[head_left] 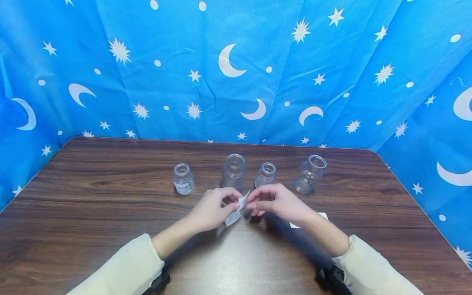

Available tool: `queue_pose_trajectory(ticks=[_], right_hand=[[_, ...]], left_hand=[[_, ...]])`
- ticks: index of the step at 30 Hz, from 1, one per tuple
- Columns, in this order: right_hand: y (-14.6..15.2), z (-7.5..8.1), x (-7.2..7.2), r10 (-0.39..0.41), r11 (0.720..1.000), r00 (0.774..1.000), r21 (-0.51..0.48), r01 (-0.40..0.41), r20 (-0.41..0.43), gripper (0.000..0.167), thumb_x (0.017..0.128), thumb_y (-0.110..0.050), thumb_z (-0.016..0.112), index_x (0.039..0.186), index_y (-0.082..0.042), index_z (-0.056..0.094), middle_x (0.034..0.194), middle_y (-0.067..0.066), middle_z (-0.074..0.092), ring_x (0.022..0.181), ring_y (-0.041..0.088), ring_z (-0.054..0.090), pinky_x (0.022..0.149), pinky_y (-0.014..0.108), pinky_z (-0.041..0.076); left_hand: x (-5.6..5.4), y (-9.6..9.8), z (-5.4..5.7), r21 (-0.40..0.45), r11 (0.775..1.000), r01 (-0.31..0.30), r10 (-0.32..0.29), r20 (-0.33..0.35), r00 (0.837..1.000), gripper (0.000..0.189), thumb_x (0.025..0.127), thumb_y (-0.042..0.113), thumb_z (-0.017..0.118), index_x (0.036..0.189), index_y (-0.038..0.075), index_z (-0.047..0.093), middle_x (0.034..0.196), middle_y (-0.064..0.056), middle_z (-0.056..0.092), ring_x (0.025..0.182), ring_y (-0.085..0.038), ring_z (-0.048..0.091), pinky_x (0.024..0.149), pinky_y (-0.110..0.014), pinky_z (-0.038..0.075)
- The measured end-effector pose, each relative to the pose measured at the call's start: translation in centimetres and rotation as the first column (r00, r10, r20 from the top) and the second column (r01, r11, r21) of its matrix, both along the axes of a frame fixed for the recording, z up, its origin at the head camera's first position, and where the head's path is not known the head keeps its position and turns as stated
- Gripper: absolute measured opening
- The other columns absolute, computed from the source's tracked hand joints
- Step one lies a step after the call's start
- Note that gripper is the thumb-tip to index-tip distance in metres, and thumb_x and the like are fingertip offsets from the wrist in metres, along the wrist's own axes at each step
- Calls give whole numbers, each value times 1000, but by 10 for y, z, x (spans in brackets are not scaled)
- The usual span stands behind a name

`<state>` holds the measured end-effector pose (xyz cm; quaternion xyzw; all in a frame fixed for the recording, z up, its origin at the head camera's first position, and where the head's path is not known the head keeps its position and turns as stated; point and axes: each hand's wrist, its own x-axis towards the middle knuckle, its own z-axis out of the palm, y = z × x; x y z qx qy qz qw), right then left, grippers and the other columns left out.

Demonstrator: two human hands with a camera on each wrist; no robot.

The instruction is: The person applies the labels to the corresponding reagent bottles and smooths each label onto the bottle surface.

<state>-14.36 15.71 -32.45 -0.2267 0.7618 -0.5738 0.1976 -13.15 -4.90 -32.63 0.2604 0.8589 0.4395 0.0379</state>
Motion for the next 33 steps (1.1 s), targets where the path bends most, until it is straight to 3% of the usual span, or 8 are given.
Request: queue_pose_trajectory(ticks=[6, 17, 27, 33], right_hand=[[-2, -4, -1, -88, 996, 996, 25, 88, -5, 17, 83, -1, 62, 97, 9, 59, 86, 27, 61, 74, 29, 63, 68, 42, 51], [-4, -6, -3, -91, 996, 995, 21, 92, -31, 11, 80, 5, 61, 88, 12, 57, 79, 20, 61, 71, 22, 62, 65, 35, 52], [-13, -2, -5, -178, 980, 980, 69, 184, -87, 7, 82, 3, 62, 87, 7, 61, 79, 12, 63, 72, 24, 61, 68, 38, 51], [-21, -1, -8, -227, 965, 963, 98, 243, -147, 6, 79, 2, 64, 84, 5, 63, 76, 7, 62, 70, 18, 57, 66, 36, 49]], left_hand=[[0, 0, -2, -12, 1000, 3, -2, 14, 1000, 9, 83, 2, 60, 90, 6, 64, 81, 0, 64, 73, -12, 59, 66, -25, 47], [-1, -3, -1, -12, 1000, 17, -16, 20, 1000, 10, 83, 1, 59, 90, 7, 64, 81, 0, 64, 72, -11, 58, 64, -24, 47], [-8, -5, 3, -20, 997, -80, 80, -6, 997, 10, 82, 2, 61, 90, 7, 66, 79, 0, 65, 71, -11, 59, 66, -27, 47], [-12, -7, 2, -39, 988, -147, 147, -12, 989, 10, 82, 2, 63, 89, 8, 66, 77, 2, 64, 72, -11, 58, 68, -29, 46]])
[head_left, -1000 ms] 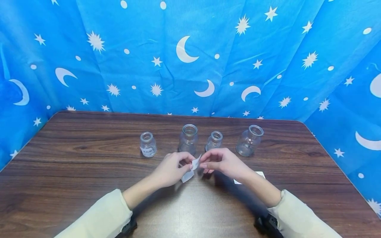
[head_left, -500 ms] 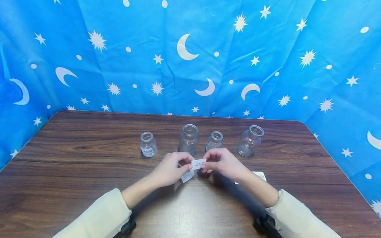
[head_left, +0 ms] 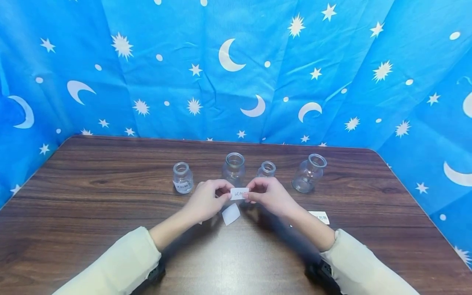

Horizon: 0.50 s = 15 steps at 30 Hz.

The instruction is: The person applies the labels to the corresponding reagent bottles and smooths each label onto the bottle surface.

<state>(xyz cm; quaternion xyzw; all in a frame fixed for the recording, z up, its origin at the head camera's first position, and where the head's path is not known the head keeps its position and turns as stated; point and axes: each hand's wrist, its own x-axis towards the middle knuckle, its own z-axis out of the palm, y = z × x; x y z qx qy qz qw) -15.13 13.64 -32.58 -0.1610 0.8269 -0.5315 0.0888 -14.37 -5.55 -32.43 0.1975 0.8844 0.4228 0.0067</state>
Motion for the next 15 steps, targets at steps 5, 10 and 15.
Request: queue_pose_trajectory(ticks=[5, 10, 15], right_hand=[[-5, 0, -3, -16, 1000, 1000, 15, 16, -6, 6, 79, 1, 64, 84, 6, 62, 73, 6, 61, 68, 20, 57, 61, 30, 47], [-8, -3, -5, -23, 999, 1000, 29, 23, -16, 6, 80, 1, 63, 84, 5, 63, 73, 6, 62, 70, 26, 59, 61, 31, 48], [-9, -3, -7, -18, 999, 1000, 50, 20, -22, 5, 80, 1, 63, 84, 4, 62, 73, 7, 62, 70, 27, 60, 62, 32, 48]], left_hand=[[-4, -2, 2, -7, 999, -40, 40, 4, 999, 6, 80, 3, 65, 84, 8, 66, 74, 2, 63, 70, -11, 58, 67, -28, 47], [-7, -2, 0, -4, 998, -65, 65, 19, 998, 6, 79, 3, 66, 78, 8, 63, 71, 2, 63, 67, -11, 58, 65, -27, 47], [-10, -2, -2, -15, 996, -83, 84, 24, 996, 5, 80, 5, 66, 78, 8, 63, 72, 3, 63, 68, -10, 58, 66, -27, 46]])
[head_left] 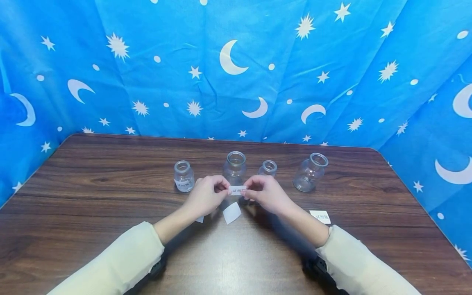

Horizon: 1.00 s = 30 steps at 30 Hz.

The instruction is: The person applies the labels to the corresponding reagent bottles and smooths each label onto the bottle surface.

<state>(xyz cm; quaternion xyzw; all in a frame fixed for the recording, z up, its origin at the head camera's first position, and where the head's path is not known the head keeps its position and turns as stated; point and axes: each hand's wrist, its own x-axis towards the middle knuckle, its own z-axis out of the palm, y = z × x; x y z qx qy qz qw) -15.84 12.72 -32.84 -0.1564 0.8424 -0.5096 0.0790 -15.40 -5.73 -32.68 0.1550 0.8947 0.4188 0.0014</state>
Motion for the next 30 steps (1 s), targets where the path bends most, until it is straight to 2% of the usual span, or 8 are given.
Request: queue_pose_trajectory(ticks=[7, 15, 22, 30], right_hand=[[0, 0, -3, 1, 1000, 1000, -5, -1, 9, 5, 82, 0, 63, 84, 4, 62, 72, 12, 63, 69, 30, 60, 61, 32, 48], [-3, 0, -5, 4, 1000, 1000, -19, -4, -5, 4, 82, 3, 61, 85, 6, 62, 72, 17, 63, 66, 31, 61, 61, 38, 50], [-5, -8, -3, -15, 1000, 999, -22, 14, -40, 4, 81, 6, 60, 85, 8, 61, 74, 18, 63, 64, 29, 63, 61, 39, 51], [-6, -18, -1, -31, 999, 995, -34, 28, -90, 7, 81, 7, 60, 87, 7, 57, 73, 18, 62, 64, 30, 63, 60, 38, 51]], left_hand=[[-1, 1, 0, -9, 1000, -23, 23, -3, 1000, 5, 81, 9, 67, 77, 9, 63, 73, 4, 63, 68, -10, 58, 66, -28, 46], [-1, 2, 2, -18, 998, -60, 59, -9, 998, 5, 79, 10, 69, 77, 10, 64, 71, 5, 62, 67, -11, 56, 66, -29, 45], [-2, 1, -8, -8, 998, -67, 67, -58, 996, 4, 77, 9, 70, 78, 7, 66, 72, 3, 65, 66, -11, 58, 67, -30, 45], [-1, 3, -16, -18, 997, -70, 68, -104, 992, 4, 78, 8, 70, 77, 5, 67, 66, 3, 63, 58, -9, 54, 58, -25, 42]])
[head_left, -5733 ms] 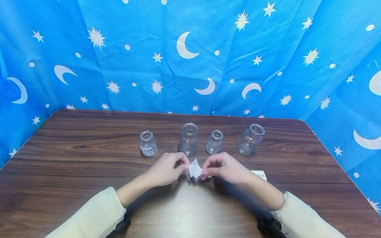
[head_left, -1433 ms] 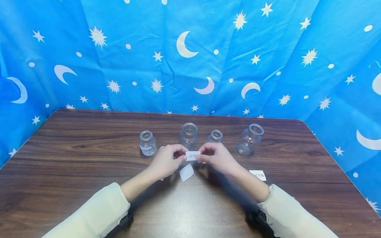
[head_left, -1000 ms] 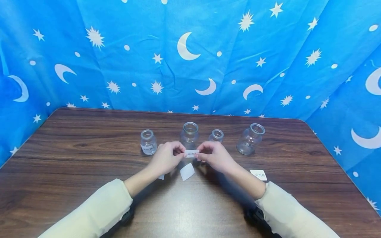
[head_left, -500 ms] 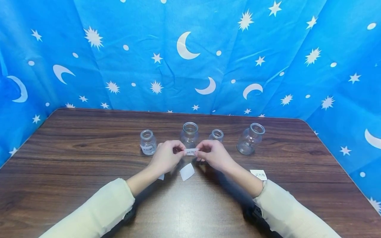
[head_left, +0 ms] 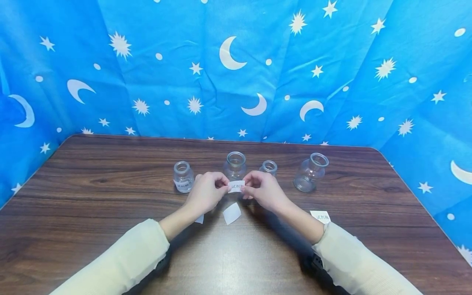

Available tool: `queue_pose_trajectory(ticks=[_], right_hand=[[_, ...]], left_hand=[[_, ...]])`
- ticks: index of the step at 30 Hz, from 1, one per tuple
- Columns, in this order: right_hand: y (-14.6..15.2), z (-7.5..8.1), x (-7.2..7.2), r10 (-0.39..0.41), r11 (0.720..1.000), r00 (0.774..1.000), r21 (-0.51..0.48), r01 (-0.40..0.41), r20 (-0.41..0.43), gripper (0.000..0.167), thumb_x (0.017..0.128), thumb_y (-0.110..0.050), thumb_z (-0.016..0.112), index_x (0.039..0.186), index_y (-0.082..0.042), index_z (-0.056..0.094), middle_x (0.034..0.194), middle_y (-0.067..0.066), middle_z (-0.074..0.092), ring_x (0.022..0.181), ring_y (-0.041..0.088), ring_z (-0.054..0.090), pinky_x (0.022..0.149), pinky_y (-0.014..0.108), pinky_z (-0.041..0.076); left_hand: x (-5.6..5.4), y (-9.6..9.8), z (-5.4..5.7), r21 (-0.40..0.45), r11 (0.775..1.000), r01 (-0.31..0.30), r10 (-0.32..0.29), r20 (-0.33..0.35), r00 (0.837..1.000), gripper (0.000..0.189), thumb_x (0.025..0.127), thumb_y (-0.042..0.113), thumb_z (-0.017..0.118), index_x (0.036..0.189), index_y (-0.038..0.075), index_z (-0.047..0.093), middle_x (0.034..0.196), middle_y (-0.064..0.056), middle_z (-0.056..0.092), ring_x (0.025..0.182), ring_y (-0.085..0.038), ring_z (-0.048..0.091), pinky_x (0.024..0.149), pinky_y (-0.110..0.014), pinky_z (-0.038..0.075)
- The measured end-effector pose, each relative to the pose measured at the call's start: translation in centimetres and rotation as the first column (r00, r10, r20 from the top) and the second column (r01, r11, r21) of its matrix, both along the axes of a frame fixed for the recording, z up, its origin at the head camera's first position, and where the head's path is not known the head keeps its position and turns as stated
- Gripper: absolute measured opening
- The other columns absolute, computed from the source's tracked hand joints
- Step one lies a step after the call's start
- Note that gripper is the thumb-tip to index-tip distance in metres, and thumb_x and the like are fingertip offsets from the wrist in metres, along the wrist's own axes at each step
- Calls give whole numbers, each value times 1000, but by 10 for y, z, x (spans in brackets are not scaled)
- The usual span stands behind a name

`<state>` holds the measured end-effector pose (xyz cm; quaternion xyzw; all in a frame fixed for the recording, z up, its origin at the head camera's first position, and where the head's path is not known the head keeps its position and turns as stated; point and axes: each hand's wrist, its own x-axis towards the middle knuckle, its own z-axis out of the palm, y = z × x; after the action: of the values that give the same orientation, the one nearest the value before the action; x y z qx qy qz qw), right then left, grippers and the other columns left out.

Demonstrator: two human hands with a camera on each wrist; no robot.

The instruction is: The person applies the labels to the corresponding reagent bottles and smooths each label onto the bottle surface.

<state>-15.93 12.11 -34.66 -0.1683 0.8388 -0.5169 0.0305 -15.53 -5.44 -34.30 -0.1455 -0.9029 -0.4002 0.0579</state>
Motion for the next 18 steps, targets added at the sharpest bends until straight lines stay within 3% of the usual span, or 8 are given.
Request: queue_pose_trajectory(ticks=[7, 18], right_hand=[[0, -1, -1, -31, 999, 999, -14, 31, 14, 17, 81, 6, 61, 92, 5, 50, 75, 19, 64, 64, 27, 64, 61, 39, 51], [-1, 3, -1, -79, 997, 996, -12, 79, 38, 37, 81, 7, 60, 113, 6, 43, 72, 16, 64, 65, 32, 64, 63, 40, 51]], left_hand=[[-2, 0, -2, -3, 999, -34, 34, 14, 999, 5, 76, 8, 72, 77, 7, 67, 65, 3, 62, 57, -9, 53, 55, -25, 41], [-2, 2, -2, 18, 998, -66, 66, 27, 997, 9, 75, 7, 73, 78, 8, 64, 65, 2, 62, 57, -9, 54, 55, -25, 42]])
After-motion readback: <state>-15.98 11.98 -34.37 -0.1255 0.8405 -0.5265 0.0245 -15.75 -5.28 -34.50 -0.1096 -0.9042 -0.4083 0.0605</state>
